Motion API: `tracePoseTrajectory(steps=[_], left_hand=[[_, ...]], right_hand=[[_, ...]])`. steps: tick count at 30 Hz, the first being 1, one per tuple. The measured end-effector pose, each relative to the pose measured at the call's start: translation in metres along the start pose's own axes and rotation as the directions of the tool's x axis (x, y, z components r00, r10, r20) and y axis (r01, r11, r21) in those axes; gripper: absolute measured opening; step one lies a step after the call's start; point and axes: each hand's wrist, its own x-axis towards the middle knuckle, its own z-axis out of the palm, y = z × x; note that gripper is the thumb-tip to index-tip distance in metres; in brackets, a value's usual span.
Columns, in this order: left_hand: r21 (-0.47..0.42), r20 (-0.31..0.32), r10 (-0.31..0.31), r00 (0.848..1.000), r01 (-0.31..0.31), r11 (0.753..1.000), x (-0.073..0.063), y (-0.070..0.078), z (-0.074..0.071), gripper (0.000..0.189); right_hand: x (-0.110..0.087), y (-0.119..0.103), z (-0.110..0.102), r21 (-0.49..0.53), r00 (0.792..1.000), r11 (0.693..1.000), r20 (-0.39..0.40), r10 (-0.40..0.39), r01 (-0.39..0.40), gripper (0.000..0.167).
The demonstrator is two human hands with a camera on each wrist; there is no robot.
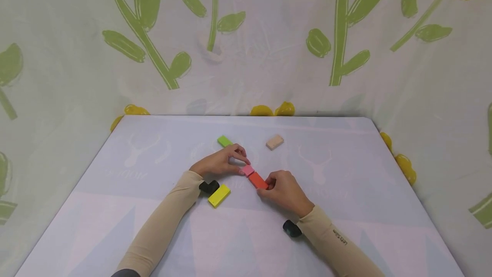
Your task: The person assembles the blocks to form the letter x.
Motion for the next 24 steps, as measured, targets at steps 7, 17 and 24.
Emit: tracePoseTrajectory(steps=[7, 17, 24], left_hand=[[0.000, -0.002, -0.003, 1.000, 0.003, 1.000, 0.0016, -0.0007, -0.0001, 0.031], [0.004, 0.002, 0.019, 1.000, -0.019, 1.000, 0.0020, 0.0002, -0.0003, 0.030], [-0.008, 0.006, 0.008, 1.000, -0.007, 1.000, 0.0007, 0.0006, -0.0005, 0.031]], right_hand=[[0.0008, 0.0005, -0.0009, -0.002, 1.000, 1.000, -0.008, -0.024, 0.024, 0.018], [0.0021, 0.0008, 0.0007, -0.016, 1.000, 1.000, -0.012, 0.009, -0.009, 0.018], [0.0018, -0.0010, 0.0008, -0.010, 1.000, 1.000, -0.009, 0.007, -0.007, 0.018]])
